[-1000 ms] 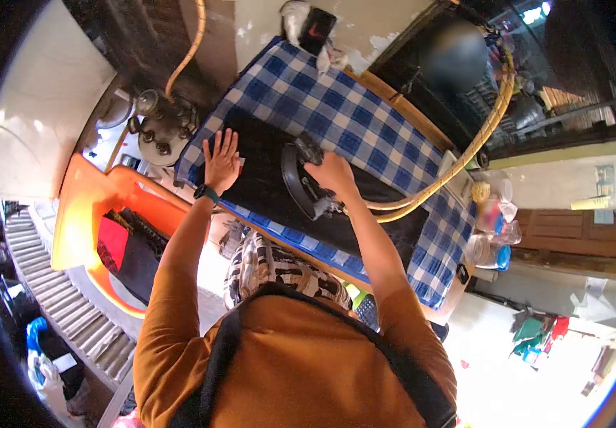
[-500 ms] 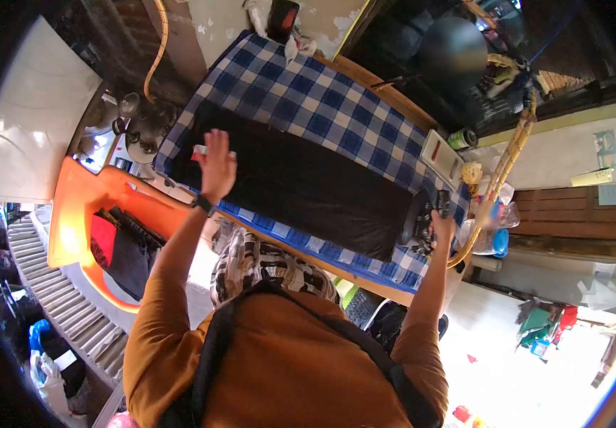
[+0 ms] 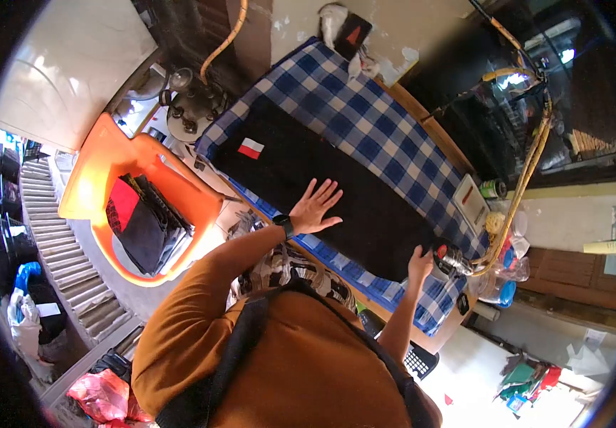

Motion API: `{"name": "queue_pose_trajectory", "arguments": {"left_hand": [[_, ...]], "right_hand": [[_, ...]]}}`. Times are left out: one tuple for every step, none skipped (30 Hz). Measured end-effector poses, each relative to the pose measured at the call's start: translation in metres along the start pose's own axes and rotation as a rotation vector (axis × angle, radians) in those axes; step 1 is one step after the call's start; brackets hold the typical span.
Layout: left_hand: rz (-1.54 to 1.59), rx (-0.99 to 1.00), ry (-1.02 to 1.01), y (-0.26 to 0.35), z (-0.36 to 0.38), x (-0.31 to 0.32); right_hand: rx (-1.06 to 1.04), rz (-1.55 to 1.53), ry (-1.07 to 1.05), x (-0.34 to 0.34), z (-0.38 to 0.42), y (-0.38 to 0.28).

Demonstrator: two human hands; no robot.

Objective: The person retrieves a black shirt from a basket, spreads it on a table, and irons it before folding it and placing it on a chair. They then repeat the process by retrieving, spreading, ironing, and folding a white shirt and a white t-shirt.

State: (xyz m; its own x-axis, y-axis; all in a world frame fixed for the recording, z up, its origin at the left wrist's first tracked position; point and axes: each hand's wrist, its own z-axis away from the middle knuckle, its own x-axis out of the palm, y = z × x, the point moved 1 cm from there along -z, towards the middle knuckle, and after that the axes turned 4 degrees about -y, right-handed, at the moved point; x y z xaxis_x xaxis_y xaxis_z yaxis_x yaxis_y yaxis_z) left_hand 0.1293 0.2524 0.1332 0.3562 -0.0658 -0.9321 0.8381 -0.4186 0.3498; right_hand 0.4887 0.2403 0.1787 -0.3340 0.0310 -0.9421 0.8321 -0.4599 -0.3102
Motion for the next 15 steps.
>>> {"name": "queue_pose_trajectory", "arguments": {"left_hand": [[0.093,-0.028,-0.057,-0.001,0.000,-0.008],[0.090,-0.032,-0.058,-0.004,0.001,-0.019],[0.240,-0.020,-0.012,-0.006,0.000,-0.034],[0.392,-0.005,0.033,-0.009,-0.001,-0.049],[0.540,-0.022,0.020,-0.015,-0.003,-0.068],[0.539,-0.017,0.017,-0.022,-0.005,-0.089],[0.903,-0.006,0.000,-0.032,-0.008,-0.111],[1.266,0.005,-0.020,-0.047,-0.013,-0.124],[1.439,0.027,0.020,-0.078,-0.021,-0.115],[2.032,-0.116,0.075,-0.082,-0.017,-0.146],[2.411,-0.349,0.041,-0.125,-0.013,-0.134],[2.194,-0.365,0.381,-0.128,-0.015,-0.173],[2.324,-0.280,0.388,-0.151,-0.014,-0.169],[2.326,-0.282,0.393,-0.185,-0.008,-0.145],[2.296,-0.290,0.433,-0.222,0.000,-0.109]], "right_hand": [[-0.109,-0.098,0.041,-0.023,0.004,-0.033],[-0.213,-0.199,0.082,-0.043,0.010,-0.068],[-0.276,-0.276,0.052,-0.057,0.013,-0.101],[-0.338,-0.353,0.025,-0.070,0.015,-0.135],[-0.399,-0.388,-0.022,-0.085,0.025,-0.177],[-0.458,-0.421,-0.071,-0.097,0.040,-0.219],[-0.555,-0.495,-0.203,-0.104,0.055,-0.258],[-0.650,-0.570,-0.335,-0.104,0.070,-0.290],[-0.676,-0.738,-0.535,-0.097,0.085,-0.314],[-0.699,-0.906,-0.736,-0.089,0.099,-0.334],[-0.758,-0.990,-0.763,-0.071,0.105,-0.344],[-0.819,-1.072,-0.792,-0.053,0.106,-0.349],[-0.781,-0.998,-0.704,-0.048,0.106,-0.351],[-0.716,-0.907,-0.605,-0.032,0.097,-0.344],[-0.649,-0.815,-0.506,-0.010,0.083,-0.332]]}}
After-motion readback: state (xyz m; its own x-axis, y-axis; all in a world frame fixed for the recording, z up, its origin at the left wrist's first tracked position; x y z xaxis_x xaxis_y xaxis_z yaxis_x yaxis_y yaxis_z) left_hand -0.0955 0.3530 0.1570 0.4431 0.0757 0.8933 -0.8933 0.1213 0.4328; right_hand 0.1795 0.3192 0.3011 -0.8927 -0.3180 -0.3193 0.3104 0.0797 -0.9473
